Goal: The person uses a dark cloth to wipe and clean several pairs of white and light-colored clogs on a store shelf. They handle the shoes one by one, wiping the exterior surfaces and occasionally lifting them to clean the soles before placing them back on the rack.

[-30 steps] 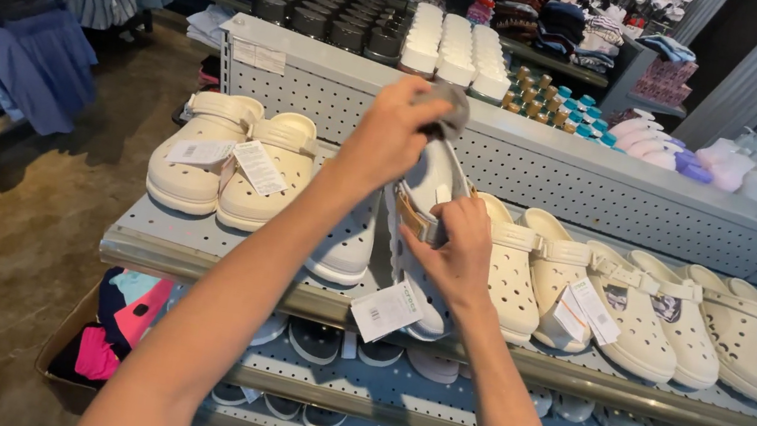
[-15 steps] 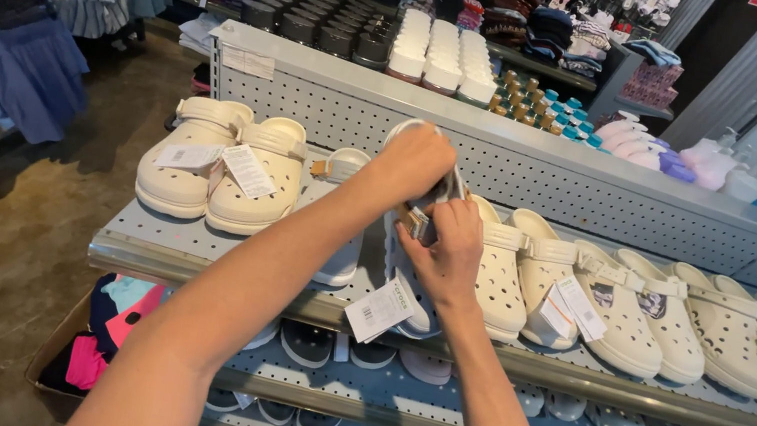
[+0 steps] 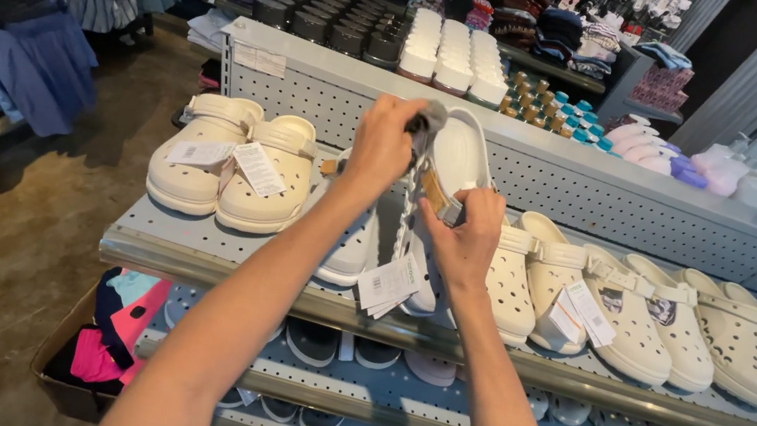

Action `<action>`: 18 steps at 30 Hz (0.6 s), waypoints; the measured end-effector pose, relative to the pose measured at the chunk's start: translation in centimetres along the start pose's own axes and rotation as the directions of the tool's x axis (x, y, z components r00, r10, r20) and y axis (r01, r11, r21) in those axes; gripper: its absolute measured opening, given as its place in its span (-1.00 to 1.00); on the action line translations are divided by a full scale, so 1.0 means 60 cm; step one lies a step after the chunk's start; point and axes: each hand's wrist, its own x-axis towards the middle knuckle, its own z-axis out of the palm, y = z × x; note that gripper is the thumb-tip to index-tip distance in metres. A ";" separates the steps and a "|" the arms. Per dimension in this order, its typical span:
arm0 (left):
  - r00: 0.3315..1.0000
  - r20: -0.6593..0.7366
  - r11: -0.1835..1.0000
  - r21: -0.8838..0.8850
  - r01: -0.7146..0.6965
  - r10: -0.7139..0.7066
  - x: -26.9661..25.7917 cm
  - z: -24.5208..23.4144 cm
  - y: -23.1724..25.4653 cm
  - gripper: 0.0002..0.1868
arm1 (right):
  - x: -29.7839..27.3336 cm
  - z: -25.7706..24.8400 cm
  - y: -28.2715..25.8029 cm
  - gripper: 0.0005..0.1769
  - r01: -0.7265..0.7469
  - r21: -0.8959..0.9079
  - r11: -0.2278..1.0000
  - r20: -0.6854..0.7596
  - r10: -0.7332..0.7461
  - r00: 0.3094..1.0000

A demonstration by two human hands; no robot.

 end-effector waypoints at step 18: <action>0.977 0.189 0.992 0.058 -0.109 0.096 -0.083 -0.001 0.007 -0.39 | 0.056 0.055 0.160 0.00 -0.920 0.059 0.387 0.784 0.553 0.283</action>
